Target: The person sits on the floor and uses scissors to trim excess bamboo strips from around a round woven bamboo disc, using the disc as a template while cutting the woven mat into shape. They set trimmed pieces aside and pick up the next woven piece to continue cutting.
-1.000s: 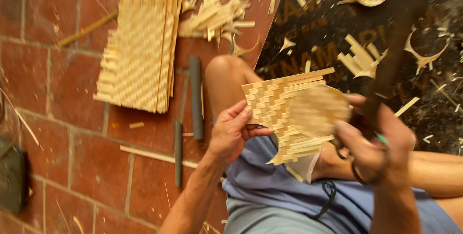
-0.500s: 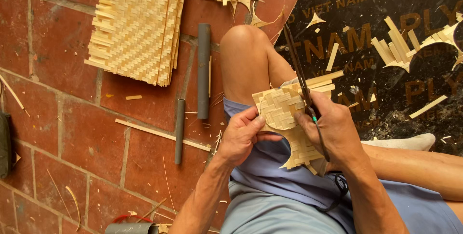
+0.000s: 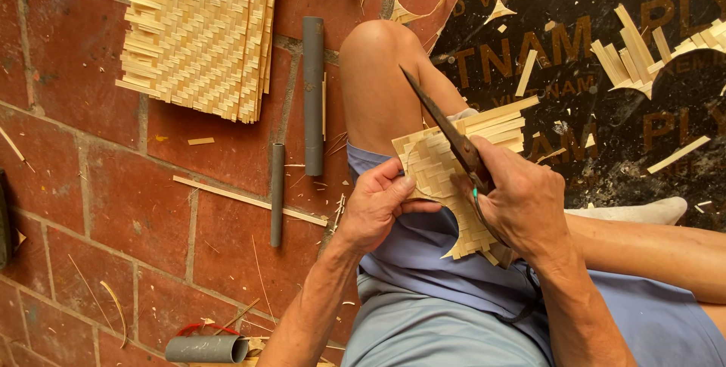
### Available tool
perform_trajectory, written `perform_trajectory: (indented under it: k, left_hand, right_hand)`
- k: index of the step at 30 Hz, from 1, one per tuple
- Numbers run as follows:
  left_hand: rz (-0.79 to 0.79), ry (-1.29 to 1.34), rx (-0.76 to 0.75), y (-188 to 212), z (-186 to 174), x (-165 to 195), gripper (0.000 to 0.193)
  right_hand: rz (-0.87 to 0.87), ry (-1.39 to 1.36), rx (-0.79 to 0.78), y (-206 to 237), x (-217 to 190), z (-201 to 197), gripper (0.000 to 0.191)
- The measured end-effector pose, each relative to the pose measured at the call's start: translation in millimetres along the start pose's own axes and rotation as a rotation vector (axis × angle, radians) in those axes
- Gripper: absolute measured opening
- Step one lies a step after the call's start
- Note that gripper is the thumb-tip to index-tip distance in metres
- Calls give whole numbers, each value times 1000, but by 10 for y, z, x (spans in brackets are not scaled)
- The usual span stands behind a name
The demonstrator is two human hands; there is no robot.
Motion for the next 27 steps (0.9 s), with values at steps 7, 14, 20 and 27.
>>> perform_trajectory:
  k: [7, 14, 20, 27]
  left_hand:
    - [-7, -4, -30, 13, 14, -12, 41]
    - [-68, 99, -121, 64, 10, 84, 46]
    - [-129, 88, -159, 16, -30, 87, 44]
    - [-137, 54, -149, 28, -61, 17, 43]
  right_hand:
    - [-34, 64, 35, 54, 25, 42, 52]
    - [21, 60, 20, 52, 38, 89, 49]
    - [46, -43, 9, 49, 27, 68, 48]
    - [58, -224, 4, 39, 77, 42, 49]
Point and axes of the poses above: each hand's wrist, its own y-axis away from the middle knuckle, its own z-axis out of the palm, x = y × z, the point moved 8 cm from there along -y, towards the middle knuckle, and after that the axes turned 11 degrees about -y, right-handed, at the moved point
